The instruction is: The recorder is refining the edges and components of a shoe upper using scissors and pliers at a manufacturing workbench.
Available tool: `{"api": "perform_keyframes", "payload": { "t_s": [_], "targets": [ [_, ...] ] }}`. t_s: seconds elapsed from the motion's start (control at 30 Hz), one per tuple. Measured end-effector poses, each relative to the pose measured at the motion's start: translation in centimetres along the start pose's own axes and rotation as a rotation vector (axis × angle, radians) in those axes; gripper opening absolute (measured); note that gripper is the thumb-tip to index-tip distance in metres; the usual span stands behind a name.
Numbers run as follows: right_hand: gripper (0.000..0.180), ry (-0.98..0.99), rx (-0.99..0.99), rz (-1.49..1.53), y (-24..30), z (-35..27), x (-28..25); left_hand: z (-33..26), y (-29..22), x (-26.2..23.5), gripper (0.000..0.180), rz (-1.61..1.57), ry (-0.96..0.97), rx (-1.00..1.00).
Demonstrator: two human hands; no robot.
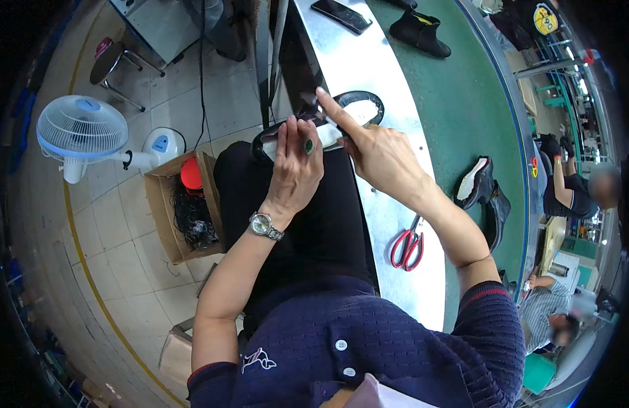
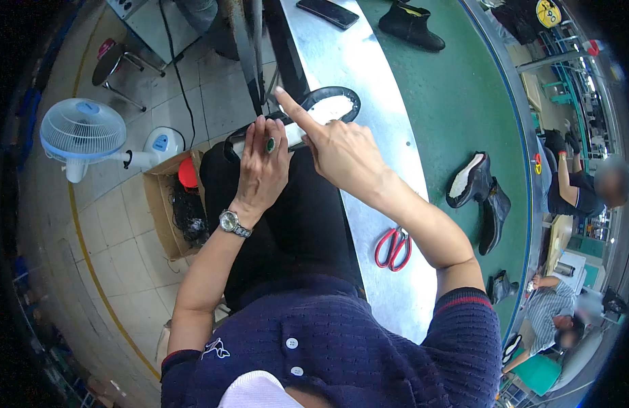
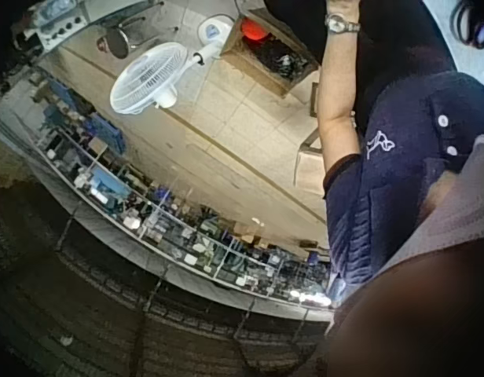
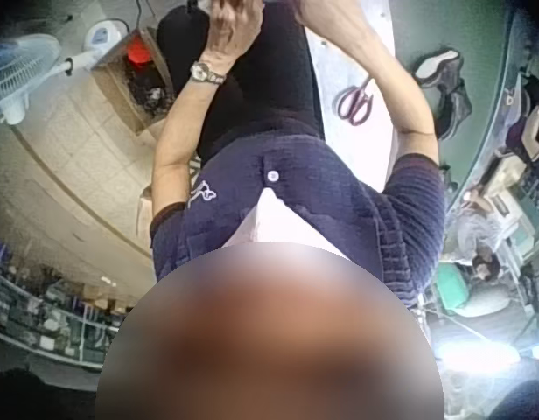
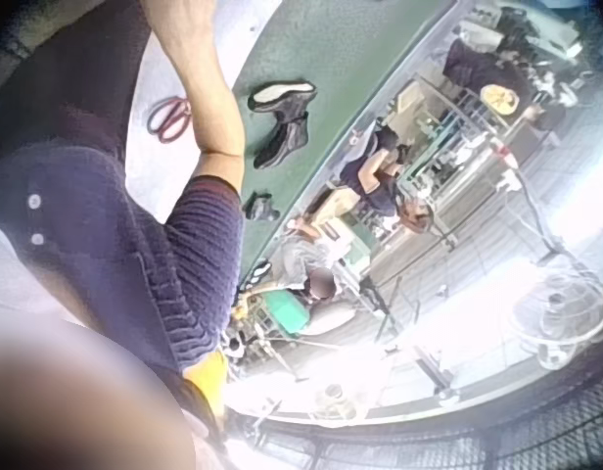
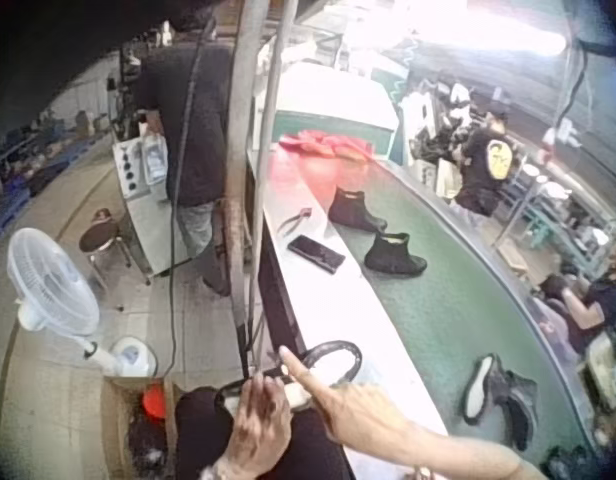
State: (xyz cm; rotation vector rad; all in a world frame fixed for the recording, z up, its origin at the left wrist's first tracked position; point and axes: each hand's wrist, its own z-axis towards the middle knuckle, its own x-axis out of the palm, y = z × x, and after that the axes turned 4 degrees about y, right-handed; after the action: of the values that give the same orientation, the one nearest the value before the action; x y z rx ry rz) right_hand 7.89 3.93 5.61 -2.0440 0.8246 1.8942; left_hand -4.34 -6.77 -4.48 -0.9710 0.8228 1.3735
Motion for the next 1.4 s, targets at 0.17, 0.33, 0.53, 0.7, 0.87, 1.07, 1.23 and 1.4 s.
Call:
{"api": "perform_keyframes", "payload": {
  "t_s": [0.17,0.33,0.53,0.7,0.87,1.07,1.23,1.4],
  "targets": [
    [0.076,0.021,-0.069,0.11,0.6,-0.2,-0.2,-0.2,0.0,0.4,0.044,-0.069,-0.096,0.009],
    [0.074,0.15,0.01,-0.022,0.8,0.0,-0.1,-0.4,0.2,0.7,0.041,0.018,-0.098,0.033],
    [0.077,0.15,-0.018,0.122,1.2,0.1,0.3,0.4,0.3,-1.3,0.053,-0.089,-0.135,-0.01],
    [0.079,-0.022,-0.006,0.025,1.8,-0.1,-0.3,0.2,2.1,-4.6,0.076,-0.053,0.148,-0.244],
    [0.08,-0.017,0.002,0.223,2.4,0.2,0.3,-0.3,2.9,-4.4,0.065,-0.071,0.136,-0.135],
    [0.08,-0.056,-0.043,0.197,2.8,0.5,0.9,-1.0,2.7,-3.7,0.051,-0.101,0.039,-0.126],
    [0.08,0.082,-0.062,0.128,3.1,0.6,1.4,-1.2,2.7,-4.1,0.045,-0.223,-0.015,-0.163],
    [0.083,-0.077,-0.131,0.229,3.5,0.7,2.0,-1.4,2.8,-4.3,0.056,-0.346,0.008,-0.193]
  ]
}}
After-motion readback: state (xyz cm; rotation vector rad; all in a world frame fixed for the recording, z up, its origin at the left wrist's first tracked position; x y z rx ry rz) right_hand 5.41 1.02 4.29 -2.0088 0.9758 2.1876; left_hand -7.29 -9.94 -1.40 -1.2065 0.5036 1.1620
